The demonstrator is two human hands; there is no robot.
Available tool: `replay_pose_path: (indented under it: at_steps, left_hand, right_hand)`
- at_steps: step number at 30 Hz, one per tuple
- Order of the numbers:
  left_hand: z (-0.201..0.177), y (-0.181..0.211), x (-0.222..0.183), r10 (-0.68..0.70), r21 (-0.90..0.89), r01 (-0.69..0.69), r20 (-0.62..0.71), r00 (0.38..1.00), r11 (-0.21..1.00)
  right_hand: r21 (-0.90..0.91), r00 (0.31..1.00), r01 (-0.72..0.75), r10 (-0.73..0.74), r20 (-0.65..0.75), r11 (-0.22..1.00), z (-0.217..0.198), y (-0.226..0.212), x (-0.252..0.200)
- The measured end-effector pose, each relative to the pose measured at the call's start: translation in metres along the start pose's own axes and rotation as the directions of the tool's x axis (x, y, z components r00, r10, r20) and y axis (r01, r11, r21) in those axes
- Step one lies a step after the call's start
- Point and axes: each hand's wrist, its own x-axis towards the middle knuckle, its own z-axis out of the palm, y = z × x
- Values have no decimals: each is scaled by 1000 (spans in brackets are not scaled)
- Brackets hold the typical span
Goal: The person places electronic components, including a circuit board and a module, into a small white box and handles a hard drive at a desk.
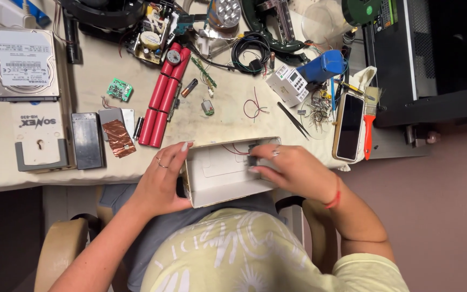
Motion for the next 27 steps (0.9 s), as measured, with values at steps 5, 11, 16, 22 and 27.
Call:
replay_pose_path:
  at_steps: [5, 11, 16, 22, 27]
  left_hand:
    - [0, -1, -2, -12, -2, 12, 7, 1000, 1000]
    - [-1, 1, 0, -2, 6, 2, -8, 1000, 1000]
    - [1, -1, -2, -2, 1, 2, -11, 1000, 1000]
    - [-1, 0, 1, -3, -6, 3, -10, 1000, 1000]
    - [-1, 0, 1, -5, -6, 5, 2, 1000, 1000]
  right_hand:
    - [-418, 996, 86, -67, 60, 905, 35, 11, 10]
    - [-627, 993, 74, 3, 122, 775, 53, 22, 19]
    - [-651, 990, 78, 21, 143, 755, 55, 20, 21]
    - [-383, 997, 2, 29, 75, 924, 7, -16, 24]
    - [-83, 978, 31, -47, -205, 996, -32, -23, 50]
